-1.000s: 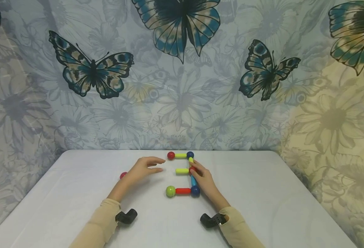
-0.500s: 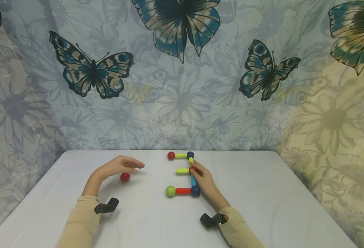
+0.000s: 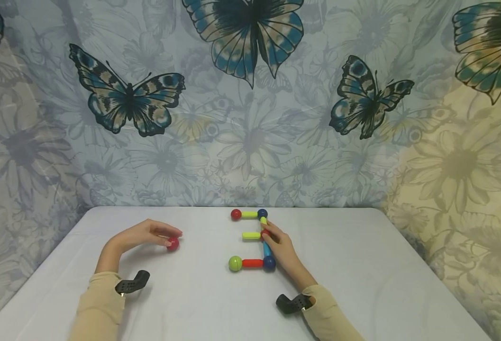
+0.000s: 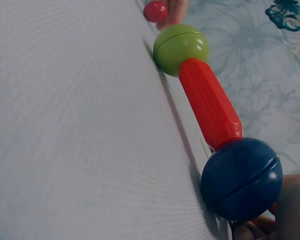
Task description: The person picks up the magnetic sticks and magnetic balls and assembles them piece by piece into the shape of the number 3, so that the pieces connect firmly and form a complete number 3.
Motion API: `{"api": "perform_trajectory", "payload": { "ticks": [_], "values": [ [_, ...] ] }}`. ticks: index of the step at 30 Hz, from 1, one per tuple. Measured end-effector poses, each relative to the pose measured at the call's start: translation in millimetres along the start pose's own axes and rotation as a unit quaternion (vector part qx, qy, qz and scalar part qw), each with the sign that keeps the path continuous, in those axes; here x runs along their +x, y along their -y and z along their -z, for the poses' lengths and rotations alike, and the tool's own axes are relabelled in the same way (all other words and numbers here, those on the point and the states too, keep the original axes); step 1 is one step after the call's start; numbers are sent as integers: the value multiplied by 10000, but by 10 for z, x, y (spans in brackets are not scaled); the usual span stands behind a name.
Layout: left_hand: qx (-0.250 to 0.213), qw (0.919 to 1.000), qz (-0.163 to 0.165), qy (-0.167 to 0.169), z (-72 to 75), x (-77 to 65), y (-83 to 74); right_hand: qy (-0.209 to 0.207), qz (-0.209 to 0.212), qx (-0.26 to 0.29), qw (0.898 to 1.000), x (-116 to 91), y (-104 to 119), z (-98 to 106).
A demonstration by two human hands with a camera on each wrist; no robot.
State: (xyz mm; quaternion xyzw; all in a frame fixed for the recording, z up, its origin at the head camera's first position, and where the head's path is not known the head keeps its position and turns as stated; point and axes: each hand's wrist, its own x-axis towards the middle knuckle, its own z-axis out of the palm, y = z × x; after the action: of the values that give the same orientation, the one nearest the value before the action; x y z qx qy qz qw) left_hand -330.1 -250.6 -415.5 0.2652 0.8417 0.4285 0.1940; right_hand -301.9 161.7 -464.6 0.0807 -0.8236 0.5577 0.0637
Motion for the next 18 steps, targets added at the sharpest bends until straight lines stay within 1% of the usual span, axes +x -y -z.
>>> {"api": "perform_trajectory", "payload": {
  "ticks": [6,13,18],
  "values": [
    [42,10000,76,-45,-34,3,27,-23,5,-19,10000,-4,-8,1],
    [-5,9999,121,-108,-69,51,50,-34,-65,-69,9999,-4,-1,-5],
    [127,9997,10,-203,-86,100,44,-47,-77,-17,10000,1,-1,-11]
  ]
}}
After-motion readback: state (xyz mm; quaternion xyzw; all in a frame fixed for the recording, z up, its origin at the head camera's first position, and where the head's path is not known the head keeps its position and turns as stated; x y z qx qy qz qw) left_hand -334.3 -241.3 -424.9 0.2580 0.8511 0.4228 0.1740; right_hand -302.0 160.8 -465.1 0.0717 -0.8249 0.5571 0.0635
